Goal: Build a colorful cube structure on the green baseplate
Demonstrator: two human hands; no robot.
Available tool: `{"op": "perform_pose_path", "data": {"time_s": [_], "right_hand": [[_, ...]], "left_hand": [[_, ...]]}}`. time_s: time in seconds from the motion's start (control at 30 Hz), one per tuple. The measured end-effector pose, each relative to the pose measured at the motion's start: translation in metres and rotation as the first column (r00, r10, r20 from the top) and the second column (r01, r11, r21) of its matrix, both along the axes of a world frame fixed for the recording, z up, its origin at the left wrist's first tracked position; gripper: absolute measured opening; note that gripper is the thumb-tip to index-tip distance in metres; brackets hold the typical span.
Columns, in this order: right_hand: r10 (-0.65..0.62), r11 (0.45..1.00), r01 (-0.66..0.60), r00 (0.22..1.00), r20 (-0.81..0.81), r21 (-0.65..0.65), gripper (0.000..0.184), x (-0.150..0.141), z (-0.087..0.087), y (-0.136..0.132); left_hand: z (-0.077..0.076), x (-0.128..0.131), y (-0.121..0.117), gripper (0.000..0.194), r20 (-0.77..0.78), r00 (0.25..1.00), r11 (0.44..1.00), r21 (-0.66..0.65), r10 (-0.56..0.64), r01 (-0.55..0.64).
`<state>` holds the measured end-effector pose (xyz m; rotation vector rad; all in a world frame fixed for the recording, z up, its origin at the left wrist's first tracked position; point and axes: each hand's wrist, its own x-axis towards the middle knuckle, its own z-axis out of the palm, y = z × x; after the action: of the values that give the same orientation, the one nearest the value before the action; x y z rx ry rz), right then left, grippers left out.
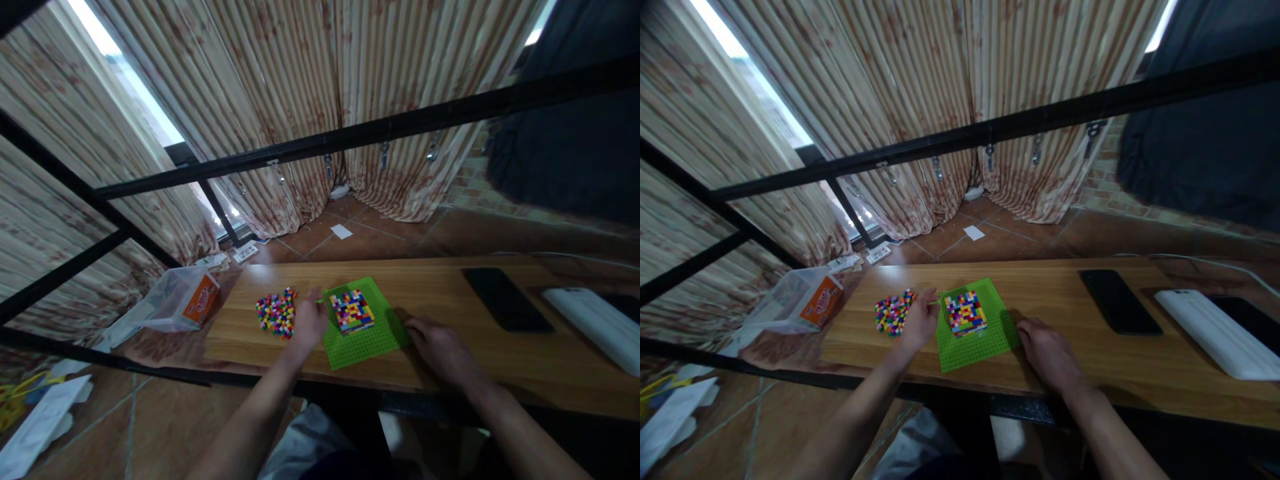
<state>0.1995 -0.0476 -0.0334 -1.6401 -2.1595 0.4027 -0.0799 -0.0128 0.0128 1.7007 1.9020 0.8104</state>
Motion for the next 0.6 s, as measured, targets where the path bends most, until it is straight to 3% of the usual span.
{"op": "perform_pose_path", "data": {"time_s": [0.1,0.17,0.3,0.6], "right_hand": [[-0.010,1.000,0.010,0.999,-0.038,0.026,0.031,-0.003,-0.003,-0.002],[-0.001,0.998,0.006,0.998,-0.070,0.065,0.033,-0.006,-0.007,-0.002],[0.011,0.996,-0.004,0.997,-0.074,0.093,0.037,-0.008,-0.014,-0.003],[0.029,0.998,-0.027,0.999,-0.034,0.052,0.037,0.000,-0.023,-0.002]], "left_hand": [[-0.026,0.005,-0.024,0.050,0.367,0.928,0.997,-0.016,-0.059,0.070],[-0.037,0.012,-0.034,0.064,0.471,0.876,0.994,0.006,-0.101,0.111],[-0.044,0.023,-0.035,0.095,0.521,0.844,0.991,0.025,-0.128,0.135],[-0.039,0.014,-0.009,0.080,0.501,0.809,0.948,0.088,-0.308,0.306]]}}
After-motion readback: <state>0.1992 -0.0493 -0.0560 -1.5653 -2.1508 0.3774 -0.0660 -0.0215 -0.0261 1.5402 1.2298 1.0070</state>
